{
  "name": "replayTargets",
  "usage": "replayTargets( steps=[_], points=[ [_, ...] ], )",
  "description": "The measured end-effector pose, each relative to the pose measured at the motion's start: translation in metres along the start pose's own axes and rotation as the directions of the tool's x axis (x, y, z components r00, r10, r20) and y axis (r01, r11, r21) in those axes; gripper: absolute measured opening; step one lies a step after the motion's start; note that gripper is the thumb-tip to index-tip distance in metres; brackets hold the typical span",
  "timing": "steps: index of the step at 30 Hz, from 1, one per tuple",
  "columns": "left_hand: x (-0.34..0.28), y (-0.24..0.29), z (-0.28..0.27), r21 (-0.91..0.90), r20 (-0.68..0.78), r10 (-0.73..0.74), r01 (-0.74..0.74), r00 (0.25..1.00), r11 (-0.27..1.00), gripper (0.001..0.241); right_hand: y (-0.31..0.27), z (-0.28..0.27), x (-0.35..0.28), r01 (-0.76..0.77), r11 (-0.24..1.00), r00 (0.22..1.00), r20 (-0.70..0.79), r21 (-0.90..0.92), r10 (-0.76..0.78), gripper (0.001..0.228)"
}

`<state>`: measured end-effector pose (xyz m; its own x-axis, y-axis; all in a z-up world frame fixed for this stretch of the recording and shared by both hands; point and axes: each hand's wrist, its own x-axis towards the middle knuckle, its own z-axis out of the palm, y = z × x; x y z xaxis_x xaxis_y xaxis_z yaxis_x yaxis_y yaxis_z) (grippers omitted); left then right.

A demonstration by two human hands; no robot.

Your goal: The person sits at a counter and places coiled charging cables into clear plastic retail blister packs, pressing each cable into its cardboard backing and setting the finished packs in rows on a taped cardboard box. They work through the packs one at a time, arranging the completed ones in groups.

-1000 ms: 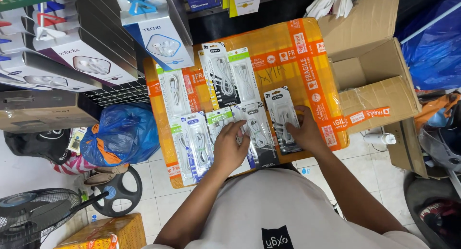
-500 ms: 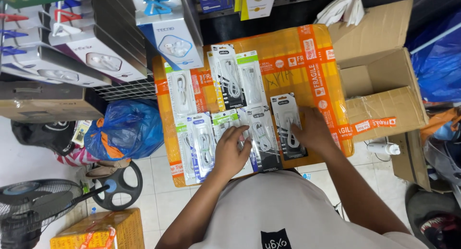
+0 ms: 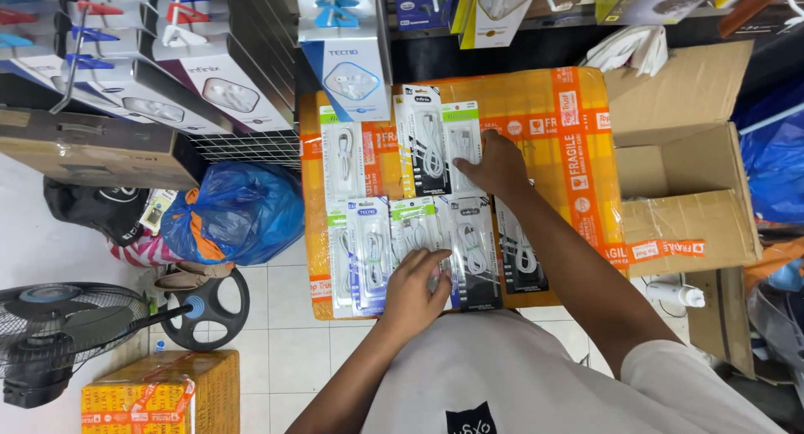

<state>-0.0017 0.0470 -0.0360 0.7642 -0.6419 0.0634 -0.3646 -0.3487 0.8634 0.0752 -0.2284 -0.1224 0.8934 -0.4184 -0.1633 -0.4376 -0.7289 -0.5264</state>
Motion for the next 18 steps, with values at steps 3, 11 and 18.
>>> replayTargets(
  steps=[3,11,18],
  points=[
    [-0.005,-0.007,-0.002,0.011,0.002,0.024,-0.024,1.000,1.000,0.030,-0.004,0.005,0.018,-0.047,0.998,0.999,0.026,0.040,0.046,0.065],
    [-0.012,-0.013,-0.014,0.002,-0.001,0.032,-0.032,0.999,0.999,0.032,0.003,-0.003,0.034,-0.303,0.901,0.952,0.148,0.311,0.269,0.061],
    [-0.016,-0.021,-0.022,-0.004,0.027,0.050,-0.050,0.998,0.999,0.031,0.020,0.003,0.037,-0.283,0.767,0.958,0.129,0.576,0.256,0.049]
  ],
)
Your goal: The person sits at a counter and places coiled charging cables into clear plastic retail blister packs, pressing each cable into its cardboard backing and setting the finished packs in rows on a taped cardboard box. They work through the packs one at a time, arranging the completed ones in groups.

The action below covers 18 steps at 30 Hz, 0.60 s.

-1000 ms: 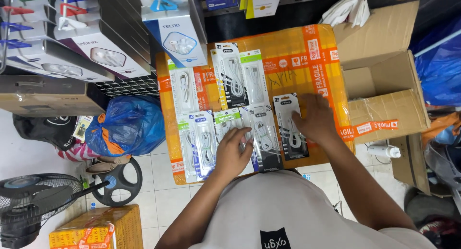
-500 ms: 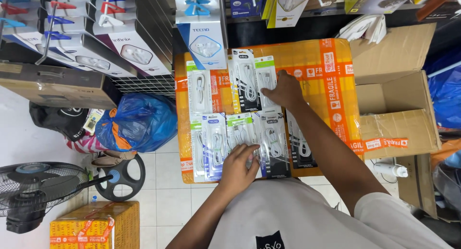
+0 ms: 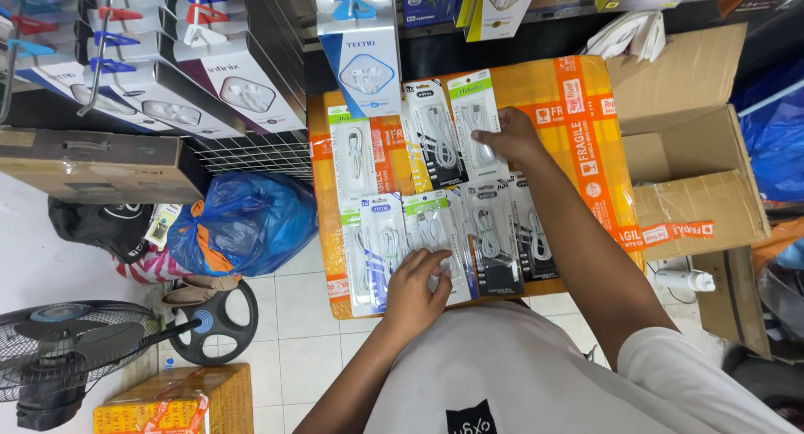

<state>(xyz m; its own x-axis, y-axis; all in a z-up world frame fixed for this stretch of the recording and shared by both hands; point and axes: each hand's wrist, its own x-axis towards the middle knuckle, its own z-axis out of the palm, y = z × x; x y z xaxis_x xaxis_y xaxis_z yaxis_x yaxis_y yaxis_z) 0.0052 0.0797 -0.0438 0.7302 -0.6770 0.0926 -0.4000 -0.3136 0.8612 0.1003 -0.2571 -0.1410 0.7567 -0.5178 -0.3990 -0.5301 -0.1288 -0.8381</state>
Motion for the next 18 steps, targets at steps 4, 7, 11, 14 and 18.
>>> replayTargets(
  steps=[4,7,11,14,18],
  points=[
    [0.003,0.004,-0.006,0.018,0.003,0.110,-0.110,0.994,0.994,0.032,0.002,-0.001,-0.006,-0.002,0.995,1.000,0.012,0.100,0.001,0.045],
    [0.010,0.007,-0.006,0.011,0.052,0.169,-0.170,0.984,0.985,0.031,0.011,-0.003,-0.007,0.072,0.986,0.997,0.021,0.153,-0.076,0.044],
    [0.014,0.006,-0.004,0.004,0.094,0.204,-0.206,0.974,0.979,0.030,0.023,-0.008,-0.006,0.268,0.864,0.961,-0.052,0.426,-0.273,0.047],
    [0.013,0.006,-0.003,-0.025,0.095,0.235,-0.234,0.967,0.972,0.030,0.017,-0.013,-0.039,0.332,0.781,0.942,-0.140,0.530,-0.305,0.049],
    [0.025,0.006,-0.014,-0.048,0.062,0.180,-0.178,0.982,0.983,0.034,0.010,0.006,-0.094,0.311,0.705,0.950,-0.194,0.637,-0.245,0.057]
  ],
)
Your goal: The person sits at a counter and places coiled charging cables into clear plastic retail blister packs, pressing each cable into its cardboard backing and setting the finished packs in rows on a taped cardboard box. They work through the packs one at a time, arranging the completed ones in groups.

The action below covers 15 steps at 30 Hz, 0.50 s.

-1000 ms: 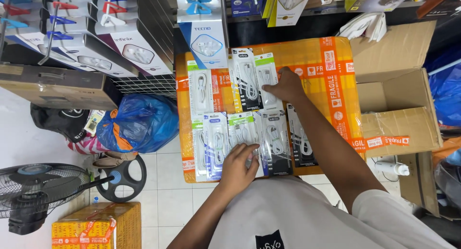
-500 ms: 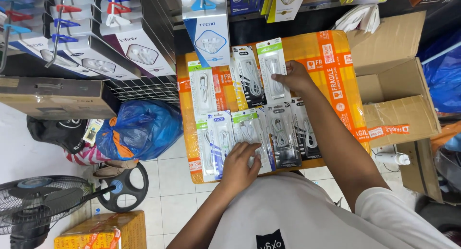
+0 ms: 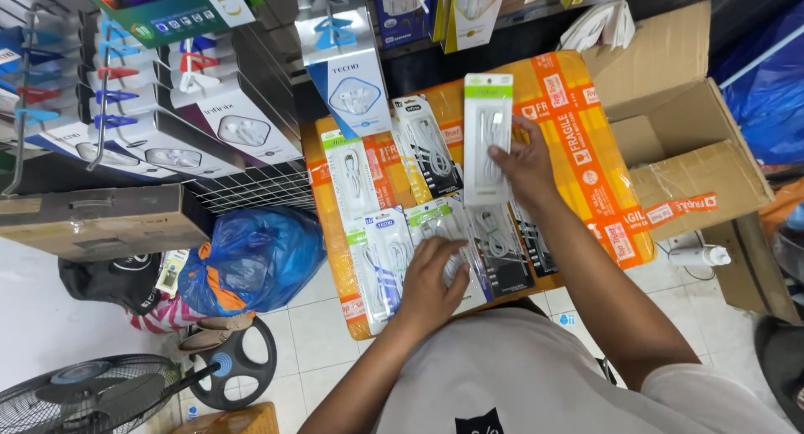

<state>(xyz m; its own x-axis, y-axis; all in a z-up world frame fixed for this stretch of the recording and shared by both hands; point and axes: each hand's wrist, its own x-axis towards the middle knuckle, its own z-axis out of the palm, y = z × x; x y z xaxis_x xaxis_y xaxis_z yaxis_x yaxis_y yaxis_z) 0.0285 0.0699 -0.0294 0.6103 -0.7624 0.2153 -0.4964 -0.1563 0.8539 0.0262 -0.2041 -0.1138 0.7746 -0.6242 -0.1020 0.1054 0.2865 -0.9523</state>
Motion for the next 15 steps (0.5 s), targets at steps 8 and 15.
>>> replayTargets(
  steps=[8,15],
  points=[
    [0.012,-0.027,0.035,-0.567,0.020,-0.330,0.283,0.944,0.774,0.069,0.002,0.026,-0.097,-0.157,0.983,0.984,0.097,0.090,0.149,0.048],
    [0.014,-0.033,0.056,-0.698,0.235,-0.394,0.436,0.889,0.569,0.066,-0.030,0.033,-0.111,0.187,0.943,0.970,0.203,-0.274,-0.134,0.035]
  ],
)
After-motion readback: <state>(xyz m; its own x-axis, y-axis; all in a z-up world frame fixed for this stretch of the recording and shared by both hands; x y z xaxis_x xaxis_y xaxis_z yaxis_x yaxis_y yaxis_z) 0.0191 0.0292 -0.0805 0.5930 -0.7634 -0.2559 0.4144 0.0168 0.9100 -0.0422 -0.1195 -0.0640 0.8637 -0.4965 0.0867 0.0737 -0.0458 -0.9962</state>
